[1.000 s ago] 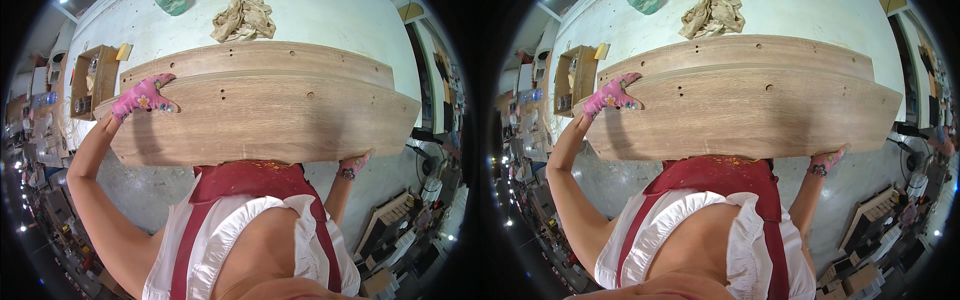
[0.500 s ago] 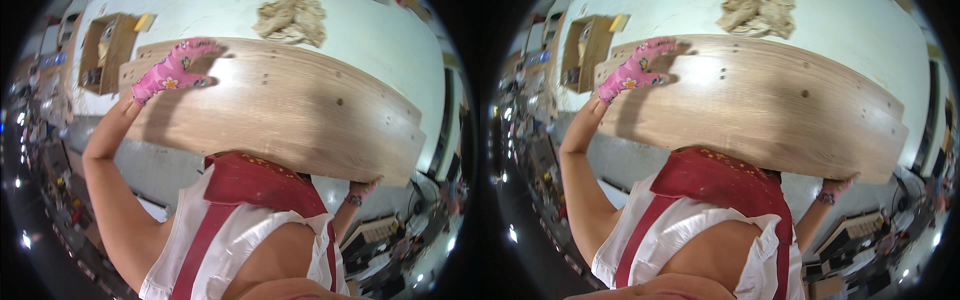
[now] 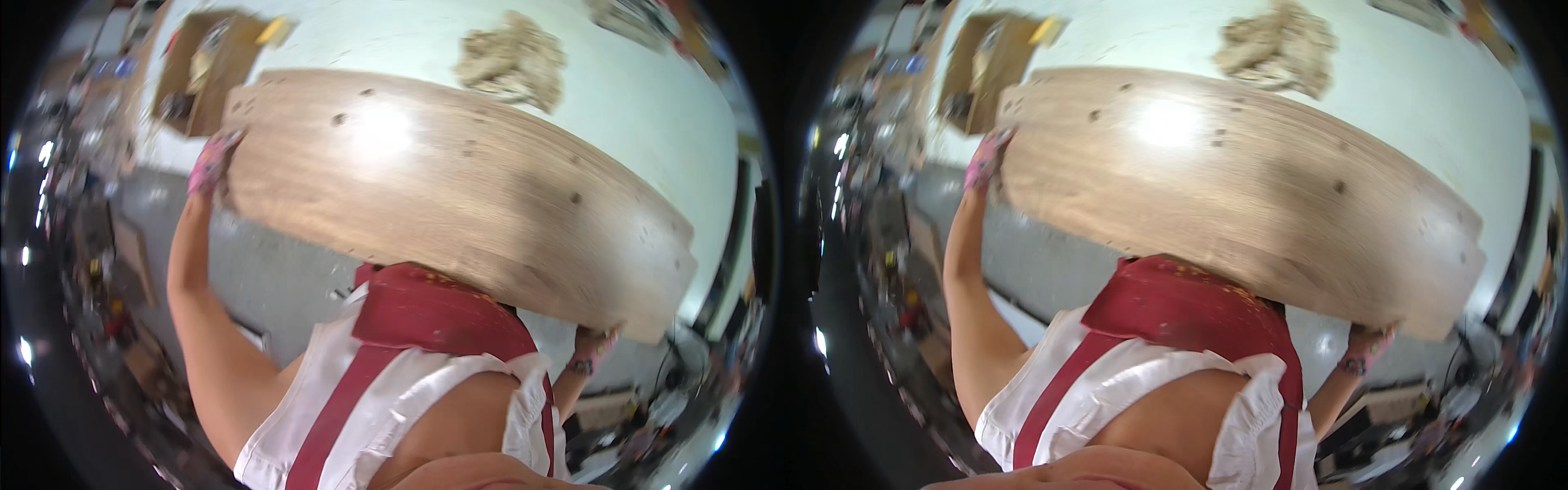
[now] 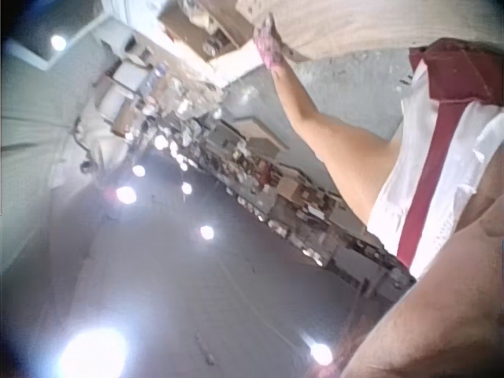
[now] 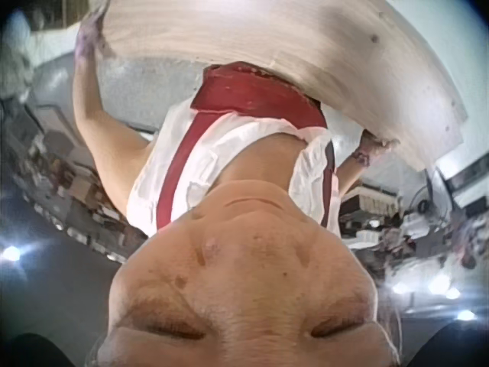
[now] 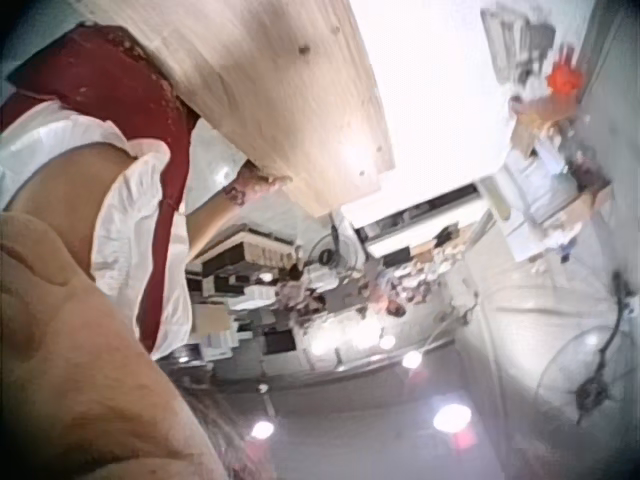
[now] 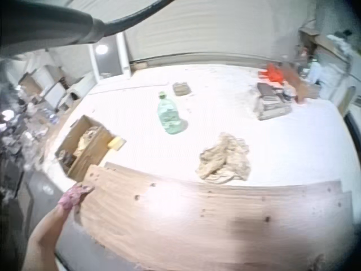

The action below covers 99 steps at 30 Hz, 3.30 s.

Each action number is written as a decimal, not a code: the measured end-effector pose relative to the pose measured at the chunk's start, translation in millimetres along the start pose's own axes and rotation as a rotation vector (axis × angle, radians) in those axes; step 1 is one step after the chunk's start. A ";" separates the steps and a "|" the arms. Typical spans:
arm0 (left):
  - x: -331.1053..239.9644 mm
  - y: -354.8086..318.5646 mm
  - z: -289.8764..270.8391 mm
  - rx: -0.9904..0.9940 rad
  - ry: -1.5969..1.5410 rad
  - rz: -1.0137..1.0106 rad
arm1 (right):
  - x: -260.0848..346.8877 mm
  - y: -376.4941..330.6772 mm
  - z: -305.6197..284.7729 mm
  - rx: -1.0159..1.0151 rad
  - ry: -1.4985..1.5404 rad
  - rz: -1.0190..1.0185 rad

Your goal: The person picks up wooden panels from a stack, places them on a table, and wipes the surfaces and edges with a cloth.

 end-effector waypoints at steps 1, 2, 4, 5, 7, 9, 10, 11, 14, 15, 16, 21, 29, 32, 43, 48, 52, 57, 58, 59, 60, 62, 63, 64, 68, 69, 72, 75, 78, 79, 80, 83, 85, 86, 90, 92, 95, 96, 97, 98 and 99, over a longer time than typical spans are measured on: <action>-5.6 -2.1 2.6 -0.068 -0.166 -0.017 | 1.1 -3.3 0.1 -0.037 0.096 0.056; -13.2 1.2 2.7 0.010 -0.055 0.069 | 3.2 -3.4 2.3 -0.071 0.190 0.109; -35.6 0.2 5.6 -0.020 -0.693 -0.136 | 17.3 -5.8 27.7 -0.019 0.443 0.139; -37.0 -3.8 5.4 -0.030 -0.820 -0.177 | 22.3 -2.8 30.3 0.007 0.469 0.120; -41.4 -4.6 6.2 -0.024 -0.974 -0.238 | 39.3 -6.6 42.8 0.026 0.496 0.073; -4.5 4.7 15.1 -0.012 -1.046 -0.185 | 41.7 -3.2 33.4 -0.008 0.525 0.040; 30.7 15.1 24.6 0.003 -1.068 -0.120 | 44.9 -2.6 27.6 -0.027 0.518 0.073; 8.5 21.7 14.9 0.041 -1.098 -0.189 | 45.0 -9.5 35.2 -0.044 0.518 0.110; -29.6 19.5 -0.4 0.108 -1.180 -0.335 | 55.7 -15.4 51.6 -0.014 0.454 0.127; -23.6 23.0 3.9 0.112 -1.206 -0.323 | 59.6 -13.4 53.8 0.002 0.428 0.119; -17.1 25.5 5.2 0.114 -1.228 -0.311 | 60.8 -9.8 55.1 0.020 0.405 0.115; -12.9 26.2 7.0 0.161 -1.273 -0.279 | 78.7 2.9 76.5 0.048 0.127 0.066; 2.3 26.5 12.1 0.170 -1.164 -0.348 | 59.6 33.3 10.3 -0.068 0.076 0.341; -26.6 13.6 5.1 0.178 -1.097 -0.425 | 101.0 55.0 -67.4 -0.571 -0.703 -0.631; -42.8 12.6 -0.7 0.143 -1.221 -0.265 | 146.1 271.7 -207.4 -0.304 -1.014 -0.187; 0.9 18.7 4.7 0.185 -1.255 -0.341 | 162.6 250.2 -164.0 -0.168 -0.999 -0.189; -29.0 27.8 2.7 0.129 -1.104 -0.276 | 137.3 264.6 -230.3 -0.102 -1.259 -0.394; -28.1 4.9 -2.7 0.205 -1.065 -0.379 | 147.4 241.6 -171.2 -0.022 -1.294 -0.370; -59.7 -2.1 -2.1 0.131 -0.962 -0.476 | 149.0 232.7 -169.0 -0.065 -1.273 -0.349; -56.4 -2.0 -0.1 0.117 -0.981 -0.476 | 151.5 228.6 -166.3 -0.095 -1.243 -0.349; -50.4 3.5 0.9 0.126 -0.992 -0.459 | 154.6 223.3 -161.5 -0.125 -1.217 -0.359; -42.6 12.6 1.2 0.133 -0.990 -0.430 | 152.9 219.4 -158.3 -0.183 -1.172 -0.370; -40.1 17.5 0.8 0.140 -0.977 -0.414 | 151.1 217.4 -156.1 -0.220 -1.155 -0.385; -37.5 22.2 -0.5 0.146 -0.962 -0.402 | 148.4 216.2 -153.8 -0.272 -1.124 -0.409; -10.1 40.3 -25.5 0.210 -0.796 -0.366 | 163.0 160.5 -104.4 -0.774 -0.858 -0.599; 5.0 45.8 -42.3 0.235 -0.653 -0.324 | 181.2 115.3 -74.8 -0.900 -0.787 -0.488; -82.8 74.6 -74.2 -0.231 -0.285 0.074 | 129.5 70.5 -82.5 -1.176 -0.323 -0.421; -267.4 35.8 -56.9 -0.078 -0.402 0.706 | 39.5 41.2 -37.7 -0.865 0.033 -0.303; -419.0 20.3 -5.2 0.325 -0.418 0.901 | 2.4 -0.1 25.5 -0.669 0.190 -0.188; -465.2 22.1 15.2 0.401 -0.351 0.912 | -24.2 3.7 40.7 -0.654 0.249 -0.249; -502.0 25.0 35.0 0.468 -0.288 0.914 | -25.5 -5.7 58.2 -0.573 0.338 -0.223; -570.0 52.9 73.1 0.613 -0.213 1.085 | -21.2 -7.7 86.7 -0.557 -0.037 -0.276; -604.9 62.0 96.9 0.666 -0.008 0.840 | -11.3 -5.5 95.9 -0.482 -0.256 -0.227; -617.6 58.3 107.6 0.692 0.097 0.714 | -6.6 -5.3 98.3 -0.433 -0.321 -0.215; -691.8 20.6 183.7 0.878 -0.296 0.690 | -4.2 -18.3 66.3 -0.492 -0.402 -0.059; -668.8 20.1 148.8 0.822 -0.332 0.673 | 4.1 -16.4 83.3 -0.405 -0.397 -0.156; -675.6 24.6 160.7 0.799 -0.261 0.655 | -7.6 -6.4 76.6 -0.379 -0.355 -0.143; -681.8 27.9 178.2 0.842 -0.257 0.661 | -16.2 -4.0 70.2 -0.390 -0.335 -0.111; -674.4 30.5 164.5 0.816 -0.276 0.654 | -10.1 -3.0 77.7 -0.376 -0.339 -0.191; -667.6 32.1 151.6 0.790 -0.292 0.647 | -6.0 -2.6 83.6 -0.353 -0.325 -0.213; -661.5 30.6 139.0 0.769 -0.304 0.656 | -1.8 -3.2 89.2 -0.330 -0.310 -0.233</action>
Point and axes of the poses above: each hand's wrist, its own y-axis towards the middle knuckle, its own z-axis out of the palm, x = y × z, the point moved 4 cm from there along y, towards the middle knuckle, and after that the axes turned 5 degrees about -y, right-handed, at the moved point
